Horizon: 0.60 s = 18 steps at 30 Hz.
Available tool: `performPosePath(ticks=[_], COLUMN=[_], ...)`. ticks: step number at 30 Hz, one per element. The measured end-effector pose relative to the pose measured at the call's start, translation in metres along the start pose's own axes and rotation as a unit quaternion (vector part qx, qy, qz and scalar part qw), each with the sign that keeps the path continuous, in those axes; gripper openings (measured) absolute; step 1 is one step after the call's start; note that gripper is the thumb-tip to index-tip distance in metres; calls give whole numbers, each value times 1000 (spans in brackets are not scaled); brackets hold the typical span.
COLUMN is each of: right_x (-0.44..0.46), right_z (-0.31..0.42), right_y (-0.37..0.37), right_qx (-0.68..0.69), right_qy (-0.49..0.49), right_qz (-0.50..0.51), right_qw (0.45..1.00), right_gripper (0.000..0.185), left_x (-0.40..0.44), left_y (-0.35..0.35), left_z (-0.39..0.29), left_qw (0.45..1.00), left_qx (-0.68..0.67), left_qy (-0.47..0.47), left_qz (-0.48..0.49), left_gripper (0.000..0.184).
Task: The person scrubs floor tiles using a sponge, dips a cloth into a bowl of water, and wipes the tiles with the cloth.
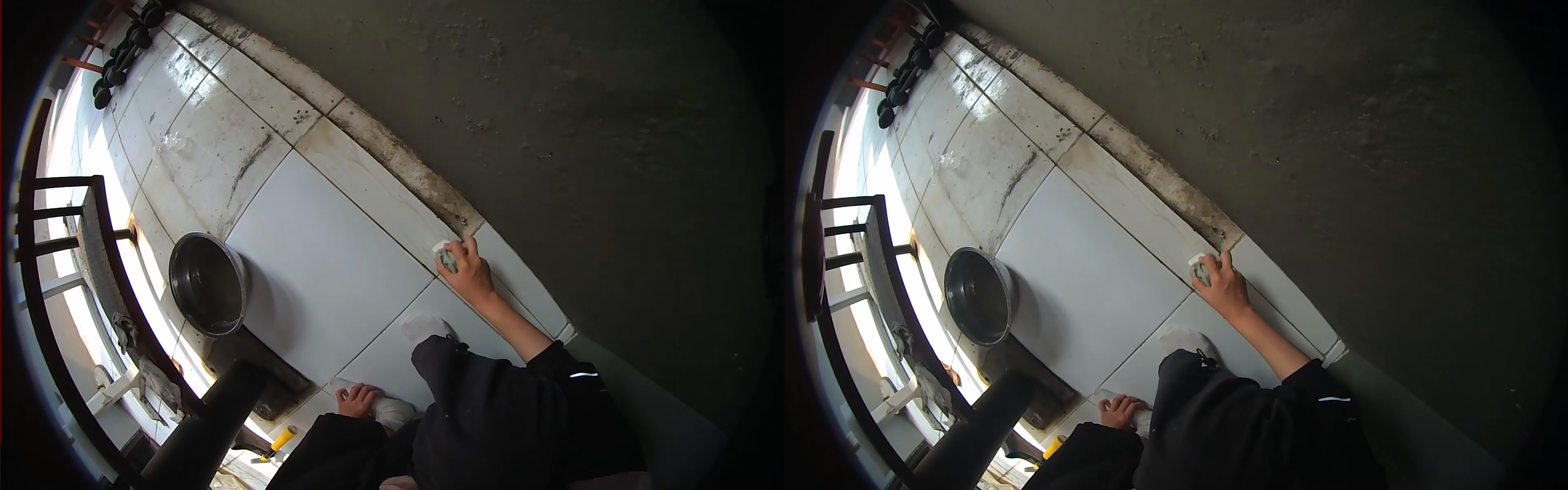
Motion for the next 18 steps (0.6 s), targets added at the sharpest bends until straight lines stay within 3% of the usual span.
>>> performPosePath(ticks=[2, 8, 13, 16, 18], right_x=[-10, -11, -13, -2, -10], right_z=[1, -4, -9, -18, -13], right_y=[-5, -1, -2, -8, -7], right_qx=[-22, -26, -16, -37, -29], right_qy=[-16, 12, -22, 19, 8], right_qz=[22, -36, 19, -66, -39], right_qw=[999, 999, 999, 997, 999], right_gripper=[37, 38, 42, 42, 42], left_x=[2, 0, 1, 2, 0], left_y=[-6, -7, -10, -8, -5], left_z=[-3, -4, -5, -5, -4], left_qw=[999, 999, 999, 999, 1000], left_qx=[-25, -39, -31, -24, -21], left_qy=[-15, -21, -22, -22, -15], left_qz=[12, 13, 19, 14, 5], left_gripper=[46, 47, 46, 47, 48])
Point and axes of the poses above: each hand's wrist, its own x-axis towards the middle knuckle, its own y-axis out of the palm, z = x × y, the point moved 3 cm from there along x, towards the middle knuckle, and after that the axes turned 6 degrees about -x, right-handed, at the moved point
